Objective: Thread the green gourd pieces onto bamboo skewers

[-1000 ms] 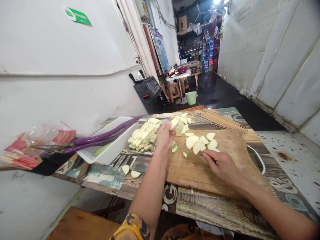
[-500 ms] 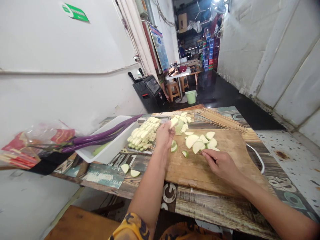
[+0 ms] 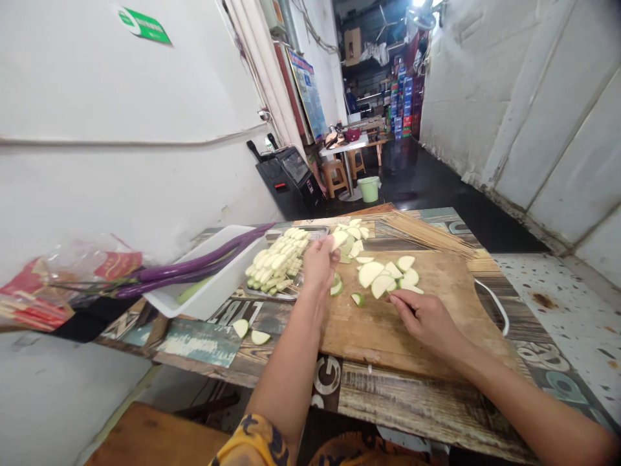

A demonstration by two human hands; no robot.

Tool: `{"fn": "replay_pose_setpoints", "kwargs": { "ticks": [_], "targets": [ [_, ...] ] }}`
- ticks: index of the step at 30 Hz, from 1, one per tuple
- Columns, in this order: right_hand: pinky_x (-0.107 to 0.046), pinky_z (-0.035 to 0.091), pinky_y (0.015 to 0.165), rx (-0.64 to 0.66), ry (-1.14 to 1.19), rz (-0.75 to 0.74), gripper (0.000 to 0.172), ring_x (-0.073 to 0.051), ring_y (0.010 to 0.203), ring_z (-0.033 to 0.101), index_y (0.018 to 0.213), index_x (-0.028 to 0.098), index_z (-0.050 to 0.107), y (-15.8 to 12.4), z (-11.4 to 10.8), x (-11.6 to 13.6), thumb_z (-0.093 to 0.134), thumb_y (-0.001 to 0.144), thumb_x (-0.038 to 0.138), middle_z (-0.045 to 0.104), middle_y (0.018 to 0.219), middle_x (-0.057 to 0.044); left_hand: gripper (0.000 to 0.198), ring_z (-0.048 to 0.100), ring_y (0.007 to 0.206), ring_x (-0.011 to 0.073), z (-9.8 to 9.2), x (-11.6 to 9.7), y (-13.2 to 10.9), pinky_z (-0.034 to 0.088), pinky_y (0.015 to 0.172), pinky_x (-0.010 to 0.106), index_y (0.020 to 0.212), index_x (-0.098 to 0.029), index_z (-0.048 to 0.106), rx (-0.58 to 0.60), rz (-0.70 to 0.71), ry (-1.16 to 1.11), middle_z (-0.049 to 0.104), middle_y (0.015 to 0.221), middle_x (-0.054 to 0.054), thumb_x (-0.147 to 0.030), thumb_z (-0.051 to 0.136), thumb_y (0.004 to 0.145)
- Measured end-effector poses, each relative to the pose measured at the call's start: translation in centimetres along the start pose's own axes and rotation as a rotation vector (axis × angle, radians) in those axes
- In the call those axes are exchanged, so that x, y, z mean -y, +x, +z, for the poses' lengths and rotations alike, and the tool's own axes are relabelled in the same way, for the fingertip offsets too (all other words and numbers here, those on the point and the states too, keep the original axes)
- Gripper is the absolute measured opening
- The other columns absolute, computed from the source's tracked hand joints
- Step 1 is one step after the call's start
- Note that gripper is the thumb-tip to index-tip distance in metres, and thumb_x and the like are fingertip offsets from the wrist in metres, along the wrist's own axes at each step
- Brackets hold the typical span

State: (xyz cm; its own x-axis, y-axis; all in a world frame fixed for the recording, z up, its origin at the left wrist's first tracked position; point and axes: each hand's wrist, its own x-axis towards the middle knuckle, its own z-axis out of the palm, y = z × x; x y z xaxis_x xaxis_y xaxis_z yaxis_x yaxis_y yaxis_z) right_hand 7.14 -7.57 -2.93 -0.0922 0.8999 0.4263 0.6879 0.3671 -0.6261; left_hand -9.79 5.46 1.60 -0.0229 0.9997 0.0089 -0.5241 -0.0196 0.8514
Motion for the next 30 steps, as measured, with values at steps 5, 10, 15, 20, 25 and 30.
{"fn": "replay_pose_setpoints", "kwargs": {
  "ticks": [5, 10, 15, 20, 25, 30],
  "targets": [
    [-0.025, 0.040, 0.059, -0.046, -0.088, -0.029, 0.030, -0.016, 0.064, 0.061, 0.080, 0.019, 0.066, -0.2, 0.3, -0.2, 0.039, 0.089, 0.027, 0.069, 0.076, -0.005, 0.015, 0.044, 0.047, 0.0009, 0.1, 0.2, -0.1, 0.030, 0.044, 0.013, 0.074, -0.012, 0.055, 0.018, -0.033, -0.026, 0.060, 0.068, 0.002, -0.017, 0.067, 0.066],
    [-0.025, 0.038, 0.058, -0.037, -0.103, -0.021, 0.030, -0.016, 0.061, 0.059, 0.080, 0.020, 0.066, -0.1, 0.3, -0.1, 0.038, 0.089, 0.027, 0.068, 0.073, -0.005, 0.015, 0.045, 0.048, 0.0010, 0.3, 0.5, -0.3, 0.031, 0.045, 0.013, 0.074, -0.012, 0.055, 0.037, -0.027, -0.006, 0.060, 0.069, 0.002, -0.018, 0.066, 0.067],
    [-0.025, 0.036, 0.057, -0.021, -0.104, -0.008, 0.031, -0.016, 0.059, 0.058, 0.080, 0.019, 0.065, 0.0, 0.3, -0.1, 0.037, 0.089, 0.027, 0.067, 0.068, -0.004, 0.015, 0.047, 0.047, 0.0017, 0.5, 1.1, -0.5, 0.032, 0.045, 0.013, 0.076, -0.013, 0.054, 0.052, -0.050, 0.008, 0.060, 0.068, 0.001, -0.017, 0.065, 0.067],
    [-0.024, 0.036, 0.057, -0.025, -0.077, 0.001, 0.031, -0.016, 0.059, 0.057, 0.080, 0.019, 0.064, 0.1, 0.3, 0.0, 0.036, 0.089, 0.028, 0.066, 0.068, -0.004, 0.016, 0.056, 0.056, 0.0057, 0.9, 1.2, -0.8, 0.039, 0.050, 0.016, 0.081, -0.015, 0.055, 0.063, -0.056, -0.030, 0.064, 0.077, 0.003, -0.020, 0.066, 0.069],
    [-0.024, 0.035, 0.055, -0.004, -0.004, 0.017, 0.031, -0.014, 0.055, 0.053, 0.077, 0.018, 0.064, 0.2, 0.3, 0.4, 0.037, 0.088, 0.029, 0.063, 0.062, -0.003, 0.017, 0.063, 0.092, 0.0180, 1.2, 1.2, -1.1, 0.050, 0.075, 0.030, 0.090, -0.016, 0.059, 0.141, -0.168, -0.204, 0.066, 0.098, 0.007, -0.030, 0.058, 0.080],
    [-0.023, 0.033, 0.051, 0.077, 0.248, 0.165, 0.027, -0.012, 0.051, 0.046, 0.076, 0.017, 0.063, 0.5, 0.0, 1.1, 0.043, 0.084, 0.032, 0.055, 0.056, 0.000, 0.014, 0.065, 0.090, 0.0189, 1.2, 1.2, -1.2, 0.050, 0.085, 0.035, 0.088, -0.010, 0.060, 0.091, -0.220, -0.224, 0.068, 0.089, 0.010, -0.021, 0.054, 0.082]
  ]
}}
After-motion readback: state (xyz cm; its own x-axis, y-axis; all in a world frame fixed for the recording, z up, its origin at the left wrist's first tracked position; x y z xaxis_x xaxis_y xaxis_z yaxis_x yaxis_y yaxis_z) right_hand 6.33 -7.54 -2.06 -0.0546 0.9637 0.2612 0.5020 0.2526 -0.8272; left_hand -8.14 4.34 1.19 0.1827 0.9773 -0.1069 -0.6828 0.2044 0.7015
